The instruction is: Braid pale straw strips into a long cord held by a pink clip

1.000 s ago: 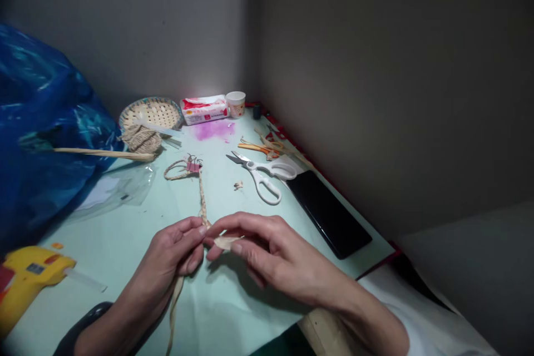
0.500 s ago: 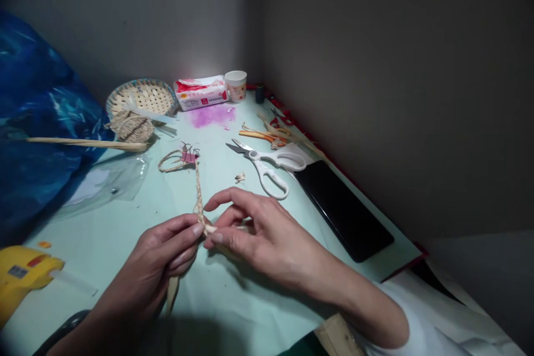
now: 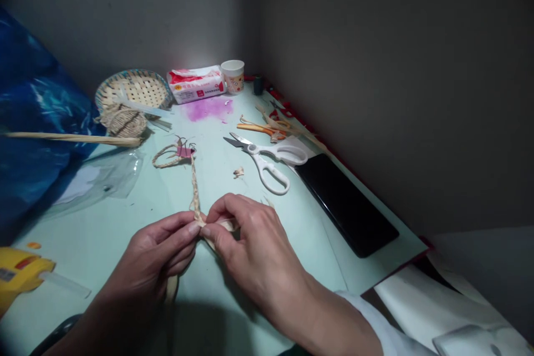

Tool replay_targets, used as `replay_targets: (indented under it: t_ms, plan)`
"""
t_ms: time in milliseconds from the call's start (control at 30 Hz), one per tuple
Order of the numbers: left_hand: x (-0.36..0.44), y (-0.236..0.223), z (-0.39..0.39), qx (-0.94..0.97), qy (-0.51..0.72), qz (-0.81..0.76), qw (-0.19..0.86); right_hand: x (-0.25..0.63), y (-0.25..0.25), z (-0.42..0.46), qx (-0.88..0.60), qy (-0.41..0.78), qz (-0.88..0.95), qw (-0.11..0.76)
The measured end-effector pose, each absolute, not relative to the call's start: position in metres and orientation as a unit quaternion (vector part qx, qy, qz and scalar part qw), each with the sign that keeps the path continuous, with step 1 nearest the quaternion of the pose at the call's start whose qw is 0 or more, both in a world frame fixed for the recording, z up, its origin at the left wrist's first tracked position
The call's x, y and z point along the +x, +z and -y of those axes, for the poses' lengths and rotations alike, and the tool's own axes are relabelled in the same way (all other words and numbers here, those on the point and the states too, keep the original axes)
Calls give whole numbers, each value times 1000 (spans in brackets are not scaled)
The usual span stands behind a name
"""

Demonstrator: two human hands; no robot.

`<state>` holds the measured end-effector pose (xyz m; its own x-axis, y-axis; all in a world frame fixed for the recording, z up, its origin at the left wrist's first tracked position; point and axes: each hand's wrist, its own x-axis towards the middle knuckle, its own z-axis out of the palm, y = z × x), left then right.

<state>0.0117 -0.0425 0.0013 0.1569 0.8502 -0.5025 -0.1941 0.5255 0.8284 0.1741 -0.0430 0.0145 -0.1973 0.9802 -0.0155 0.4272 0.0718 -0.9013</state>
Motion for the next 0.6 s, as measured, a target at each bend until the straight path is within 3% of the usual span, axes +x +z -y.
replay_targets:
  t_ms: [600]
  plan:
    - [7, -5, 41, 325, 379, -523, 691, 168, 19, 35, -585, 404, 665, 228]
